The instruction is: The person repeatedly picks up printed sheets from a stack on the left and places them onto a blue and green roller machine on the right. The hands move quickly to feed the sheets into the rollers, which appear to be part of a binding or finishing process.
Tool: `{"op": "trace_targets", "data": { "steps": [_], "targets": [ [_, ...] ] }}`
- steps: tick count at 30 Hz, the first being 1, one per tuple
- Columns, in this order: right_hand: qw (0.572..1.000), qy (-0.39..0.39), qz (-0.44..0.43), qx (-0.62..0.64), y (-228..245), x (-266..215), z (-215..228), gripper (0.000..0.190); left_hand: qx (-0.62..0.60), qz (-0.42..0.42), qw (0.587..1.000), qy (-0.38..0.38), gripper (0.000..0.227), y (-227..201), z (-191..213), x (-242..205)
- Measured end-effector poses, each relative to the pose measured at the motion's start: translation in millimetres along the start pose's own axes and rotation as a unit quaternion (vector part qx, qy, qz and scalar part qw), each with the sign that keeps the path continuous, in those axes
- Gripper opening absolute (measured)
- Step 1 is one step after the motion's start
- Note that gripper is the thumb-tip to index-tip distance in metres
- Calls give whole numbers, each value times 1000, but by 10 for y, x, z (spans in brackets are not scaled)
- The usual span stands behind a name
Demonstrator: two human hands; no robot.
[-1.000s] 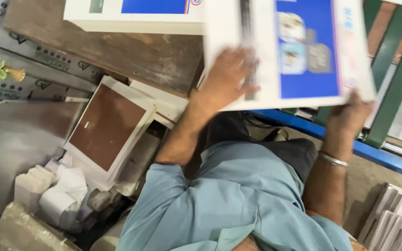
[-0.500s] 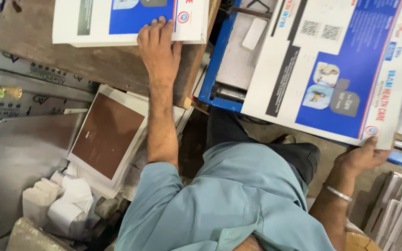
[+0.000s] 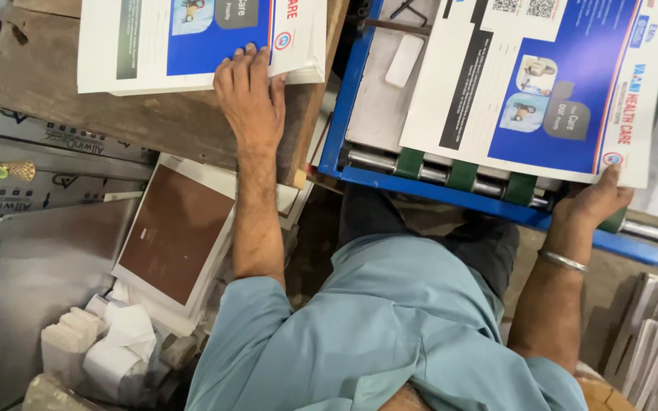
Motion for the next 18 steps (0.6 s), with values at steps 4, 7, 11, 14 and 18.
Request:
{"op": "trace_targets", "data": {
  "steps": [4,7,11,14,18],
  "targets": [
    [995,51,-83,-13,-83,64,-61,31,2,-3,1000,3,43,16,-4,-21],
    [987,84,-129,-50,-161,9,49,28,-3,-5,1000,4,45,3,-18,-16],
    [985,79,-144,-50,-259,-182,243,26,-8,1,1000,6,49,-19,2,21],
    [989,89,-111,-38,-282,-486,312,28,-6,-1,1000,7,51,-26,8,85],
    [985,123,-115,-31,-325,-743,213,25,-21,1,1000,9,51,-6,-20,81]
  ]
}}
Point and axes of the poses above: each hand's wrist, its own x-axis towards the middle knuckle, its own z-axis out of the back of the hand, y = z × x, the point moved 6 cm from there along x, towards the middle knuckle, and after that the axes turned 10 degrees about -x, right-handed, at the moved point
